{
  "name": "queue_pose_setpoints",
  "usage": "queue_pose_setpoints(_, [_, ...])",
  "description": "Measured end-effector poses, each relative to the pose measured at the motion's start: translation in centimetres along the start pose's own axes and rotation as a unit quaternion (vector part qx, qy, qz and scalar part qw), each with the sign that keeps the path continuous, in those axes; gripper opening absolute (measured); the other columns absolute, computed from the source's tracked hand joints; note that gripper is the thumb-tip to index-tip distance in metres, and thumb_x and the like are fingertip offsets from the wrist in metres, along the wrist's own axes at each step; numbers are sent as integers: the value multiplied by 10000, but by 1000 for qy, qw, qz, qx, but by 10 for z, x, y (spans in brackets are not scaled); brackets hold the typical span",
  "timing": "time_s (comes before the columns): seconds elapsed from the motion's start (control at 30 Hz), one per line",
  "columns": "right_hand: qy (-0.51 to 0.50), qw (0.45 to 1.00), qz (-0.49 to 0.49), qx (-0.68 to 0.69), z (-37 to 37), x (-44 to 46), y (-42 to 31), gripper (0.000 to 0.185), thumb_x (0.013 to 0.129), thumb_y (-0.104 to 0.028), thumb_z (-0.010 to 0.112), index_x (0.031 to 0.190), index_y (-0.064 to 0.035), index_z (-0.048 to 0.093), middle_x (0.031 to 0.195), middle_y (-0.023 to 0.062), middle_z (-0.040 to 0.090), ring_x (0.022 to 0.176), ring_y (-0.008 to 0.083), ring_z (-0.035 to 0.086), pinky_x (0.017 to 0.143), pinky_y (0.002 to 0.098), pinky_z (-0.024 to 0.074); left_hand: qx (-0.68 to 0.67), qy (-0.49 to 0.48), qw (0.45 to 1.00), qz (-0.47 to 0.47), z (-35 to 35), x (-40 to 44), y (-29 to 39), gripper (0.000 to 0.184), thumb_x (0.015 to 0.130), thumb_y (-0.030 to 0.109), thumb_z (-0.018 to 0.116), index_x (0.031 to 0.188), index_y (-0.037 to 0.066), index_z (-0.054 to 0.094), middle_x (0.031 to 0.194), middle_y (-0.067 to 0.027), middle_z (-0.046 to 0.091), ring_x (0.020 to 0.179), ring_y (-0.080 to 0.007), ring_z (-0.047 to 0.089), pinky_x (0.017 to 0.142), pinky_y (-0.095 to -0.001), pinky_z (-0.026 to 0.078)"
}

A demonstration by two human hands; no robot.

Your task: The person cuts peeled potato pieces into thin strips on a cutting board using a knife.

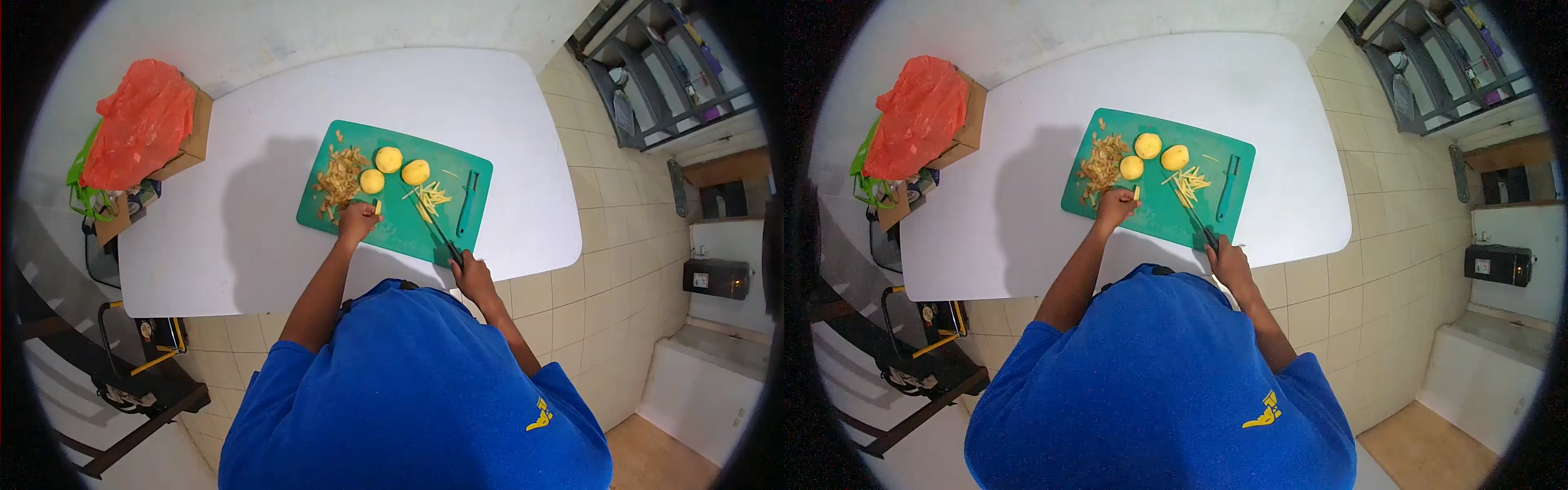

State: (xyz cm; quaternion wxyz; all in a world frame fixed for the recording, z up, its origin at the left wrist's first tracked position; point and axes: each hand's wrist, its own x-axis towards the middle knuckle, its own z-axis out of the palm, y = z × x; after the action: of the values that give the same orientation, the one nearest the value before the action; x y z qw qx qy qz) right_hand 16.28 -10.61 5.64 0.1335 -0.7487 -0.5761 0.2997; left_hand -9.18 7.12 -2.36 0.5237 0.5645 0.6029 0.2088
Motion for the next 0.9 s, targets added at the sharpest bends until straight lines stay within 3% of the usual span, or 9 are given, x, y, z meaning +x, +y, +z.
queue_pose_setpoints(0.27, [30,997,39,56,11,-6,9,328,909,-322,560,910,-1,489,690,272,608,687,479,602,598,541,476,75,-42,996,-15,-6,-6,8,223,769,198,738,811,-10,669,688,-80,654,545,-150,619,526,-275,488])
queue_pose_setpoints(0.37, [27,996,51,62,10,-7,11,330,906,-322,566,914,1,495,697,271,612,693,474,605,602,540,476,33,-43,998,12,-4,7,-17,232,835,249,691,893,24,687,723,-20,624,626,-88,569,539,-239,462])
queue_pose_setpoints(0.47, [34,996,50,64,7,-6,15,333,904,-324,570,917,2,500,700,269,615,695,470,607,601,539,475,142,1,989,51,-10,1,-5,260,857,267,666,962,29,678,750,-23,631,683,-93,585,595,-238,478])
queue_pose_setpoints(0.57, [31,996,48,68,6,-7,15,332,906,-326,567,921,0,503,697,269,614,695,468,609,601,539,475,-125,-39,985,-109,0,-29,44,299,864,268,653,1041,27,650,761,-38,626,701,-107,590,641,-260,488])
queue_pose_setpoints(0.67, [9,995,57,78,2,-10,9,331,907,-329,563,926,-4,505,702,275,613,699,470,609,605,542,478,-95,-123,986,-65,24,-25,40,322,837,273,670,1039,26,631,792,-84,649,722,-184,630,668,-326,501])
queue_pose_setpoints(0.77, [-8,997,52,62,8,-13,5,331,906,-331,560,936,-6,506,719,287,612,713,477,608,615,547,481,163,3,986,44,55,-21,25,306,804,269,688,981,29,620,830,-133,669,764,-270,655,687,-383,503])
queue_pose_setpoints(0.8, [-10,997,49,52,9,-13,4,331,905,-332,560,940,-7,506,725,291,612,718,480,607,620,548,482,205,15,978,41,60,-23,27,328,784,269,698,975,24,591,867,-159,677,802,-324,656,702,-415,502])
queue_pose_setpoints(0.9, [-33,997,50,37,12,-14,-2,340,904,-332,557,963,-1,504,752,299,614,738,489,604,635,549,486,219,-71,973,24,64,-30,25,352,800,230,680,1027,-11,560,850,-163,675,798,-292,665,691,-396,508])
